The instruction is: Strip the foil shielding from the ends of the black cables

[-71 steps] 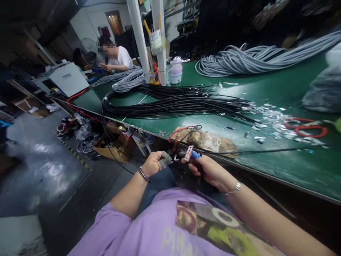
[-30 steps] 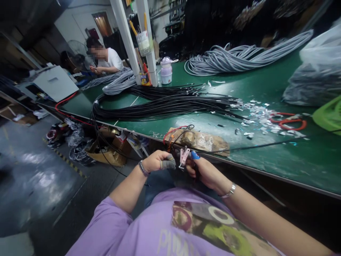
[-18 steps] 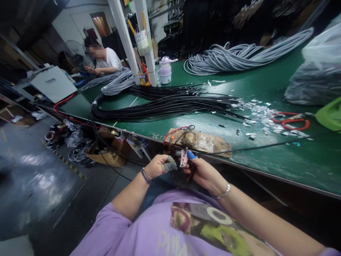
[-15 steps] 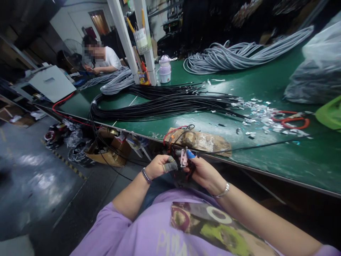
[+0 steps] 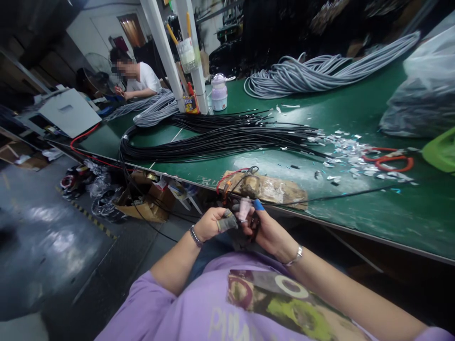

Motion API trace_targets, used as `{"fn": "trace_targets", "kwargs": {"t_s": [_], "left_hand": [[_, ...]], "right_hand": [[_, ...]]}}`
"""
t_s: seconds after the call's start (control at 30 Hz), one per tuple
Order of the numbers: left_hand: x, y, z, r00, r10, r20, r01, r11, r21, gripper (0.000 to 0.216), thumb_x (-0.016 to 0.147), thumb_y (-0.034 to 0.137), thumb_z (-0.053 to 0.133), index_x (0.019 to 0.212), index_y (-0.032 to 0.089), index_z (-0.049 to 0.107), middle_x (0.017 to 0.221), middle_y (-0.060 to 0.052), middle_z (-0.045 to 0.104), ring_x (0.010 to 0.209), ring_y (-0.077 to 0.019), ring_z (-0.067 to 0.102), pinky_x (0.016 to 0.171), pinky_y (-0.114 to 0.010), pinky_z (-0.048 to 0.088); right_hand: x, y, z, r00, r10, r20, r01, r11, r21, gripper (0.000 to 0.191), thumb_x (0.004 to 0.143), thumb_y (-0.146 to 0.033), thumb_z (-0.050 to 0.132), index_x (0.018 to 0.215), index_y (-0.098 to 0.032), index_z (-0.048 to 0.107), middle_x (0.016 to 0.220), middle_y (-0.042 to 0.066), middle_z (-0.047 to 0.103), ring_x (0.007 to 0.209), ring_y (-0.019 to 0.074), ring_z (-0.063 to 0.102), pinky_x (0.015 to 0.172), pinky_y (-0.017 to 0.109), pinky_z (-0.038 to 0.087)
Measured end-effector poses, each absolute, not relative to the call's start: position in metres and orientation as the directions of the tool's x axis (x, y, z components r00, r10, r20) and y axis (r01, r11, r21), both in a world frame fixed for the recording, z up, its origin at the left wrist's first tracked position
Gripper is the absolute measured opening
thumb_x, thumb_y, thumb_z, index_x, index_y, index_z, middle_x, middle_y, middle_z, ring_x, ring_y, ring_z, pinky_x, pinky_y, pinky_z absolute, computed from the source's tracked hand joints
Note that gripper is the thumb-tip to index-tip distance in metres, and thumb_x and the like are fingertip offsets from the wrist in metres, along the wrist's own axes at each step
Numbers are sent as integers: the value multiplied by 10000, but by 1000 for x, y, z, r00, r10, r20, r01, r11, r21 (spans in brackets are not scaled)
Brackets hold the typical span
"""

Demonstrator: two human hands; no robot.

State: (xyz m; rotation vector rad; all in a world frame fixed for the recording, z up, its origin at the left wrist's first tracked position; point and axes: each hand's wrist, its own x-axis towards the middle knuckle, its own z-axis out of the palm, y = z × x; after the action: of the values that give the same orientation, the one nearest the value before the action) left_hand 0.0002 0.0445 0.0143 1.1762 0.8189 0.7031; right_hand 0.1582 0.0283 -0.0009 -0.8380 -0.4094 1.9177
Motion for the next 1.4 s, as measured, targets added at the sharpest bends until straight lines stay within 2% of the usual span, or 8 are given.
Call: {"fn": "trace_targets", "kwargs": {"t_s": [0.27,0.53,0.67,0.8,0.9,1.0,1.17,1.4], "left_hand": [[-10,30,17,514,833,-206,59,205,977,577,508,646,753,610,114,554,458,51,458,419,-33,353,442,-188,287],[-19,34,38,440,867,-236,28,249,968,504,664,610,673,742,157,465,573,-7,630,379,-81,527,340,-156,288],[-13,56,60,423,896,-135,-43,169,985,518,650,621,674,749,154,474,481,43,559,282,-35,372,302,-155,196],[4,81,91,457,887,-58,32,49,998,490,710,619,625,692,151,480,425,70,461,297,-23,300,321,-166,178],[26,103,113,557,830,-33,120,-41,992,490,727,608,618,641,142,492,427,63,432,335,-27,319,353,-174,201],[55,125,128,620,785,2,137,-111,984,491,685,598,665,648,126,532,435,62,422,364,-27,317,376,-180,215],[99,153,130,665,744,-73,105,4,994,494,613,600,702,704,141,543,439,65,456,350,-35,343,358,-172,243],[124,189,113,739,619,-266,166,215,962,534,534,596,743,699,138,523,434,54,506,294,-40,387,305,-157,197]], "right_hand": [[175,22,-7,-330,852,-407,-592,-523,-614,362,631,-511,765,622,-206,570,622,-3,578,470,92,399,389,203,301],[212,12,7,-509,827,-237,-72,-316,-946,404,667,-555,724,734,-160,674,594,-9,547,503,86,382,457,216,305],[231,19,43,-561,814,-149,70,-133,-989,369,715,-537,685,744,-170,697,708,33,641,624,147,519,587,267,434],[247,38,81,-386,920,66,153,134,-979,358,744,-542,645,705,-189,688,654,38,627,629,185,552,602,298,463],[255,57,103,-249,940,233,203,286,-936,325,736,-492,663,905,-216,687,770,57,666,713,216,596,643,311,483],[260,75,114,-159,927,339,279,371,-886,389,735,-438,662,1067,-238,633,809,43,666,574,157,532,523,272,432],[276,100,117,-59,850,523,483,483,-731,229,770,-429,588,645,-240,624,579,25,590,533,159,454,513,287,345],[295,129,99,-40,877,479,394,454,-799,217,766,-404,606,642,-229,640,579,11,594,556,162,472,533,289,355]]}}
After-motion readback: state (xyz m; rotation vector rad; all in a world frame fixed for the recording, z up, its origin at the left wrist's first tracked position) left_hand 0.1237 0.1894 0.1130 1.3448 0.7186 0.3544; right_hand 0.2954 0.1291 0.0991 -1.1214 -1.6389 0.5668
